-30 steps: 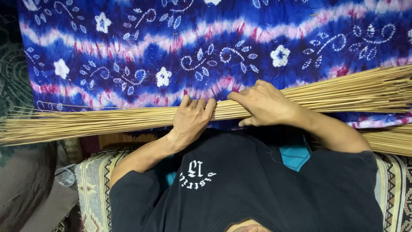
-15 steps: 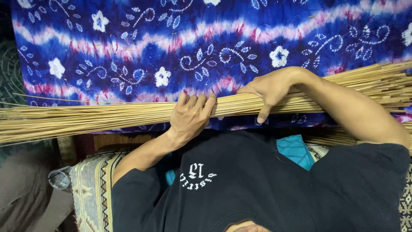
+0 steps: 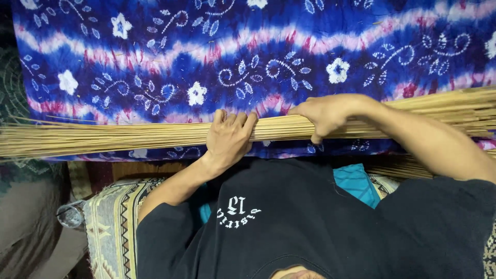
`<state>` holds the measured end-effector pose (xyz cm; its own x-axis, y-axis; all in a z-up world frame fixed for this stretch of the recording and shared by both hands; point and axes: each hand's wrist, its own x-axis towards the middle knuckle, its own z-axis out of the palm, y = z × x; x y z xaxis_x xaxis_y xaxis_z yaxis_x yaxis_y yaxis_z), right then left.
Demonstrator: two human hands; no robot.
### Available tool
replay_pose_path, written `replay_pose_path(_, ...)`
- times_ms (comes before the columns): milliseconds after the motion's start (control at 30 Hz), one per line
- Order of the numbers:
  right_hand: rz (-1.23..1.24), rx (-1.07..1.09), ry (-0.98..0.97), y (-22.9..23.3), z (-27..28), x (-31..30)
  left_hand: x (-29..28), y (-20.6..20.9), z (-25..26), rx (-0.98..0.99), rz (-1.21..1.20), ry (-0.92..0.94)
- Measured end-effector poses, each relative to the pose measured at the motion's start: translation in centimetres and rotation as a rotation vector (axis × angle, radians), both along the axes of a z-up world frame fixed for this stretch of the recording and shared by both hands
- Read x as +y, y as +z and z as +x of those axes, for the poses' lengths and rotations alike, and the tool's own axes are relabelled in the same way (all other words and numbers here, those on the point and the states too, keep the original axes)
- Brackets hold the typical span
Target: Gathering, aligning, and tying long bamboo sticks into a large bundle
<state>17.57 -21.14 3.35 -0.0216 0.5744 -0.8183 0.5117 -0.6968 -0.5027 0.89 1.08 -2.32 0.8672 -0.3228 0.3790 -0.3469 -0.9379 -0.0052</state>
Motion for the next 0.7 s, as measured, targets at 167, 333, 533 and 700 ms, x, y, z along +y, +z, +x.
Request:
replay_pose_path(167, -0.007, -0.246, 0.021, 1.4, -2.4, -0.7, -0.4, 1.2, -0.2, 0.031, -0.026, -0.009)
replay_pose_path(333, 0.007, -0.329, 0.017, 1.9, -3.6, -1.3, -0.6, -0.3, -0.7, -0.082, -0.014, 0.019)
replay_pose_path(533, 0.014, -0.139, -0.021, 0.2, -1.7, -1.8, -1.2, -0.9, -0.9, -0.186, -0.038, 0.02)
replay_pose_path(700, 0.009, 0.164, -0.08, -1.2, -0.2, -1.7, -1.3, -1.4, -0.6, -0.207, -0.052, 0.034)
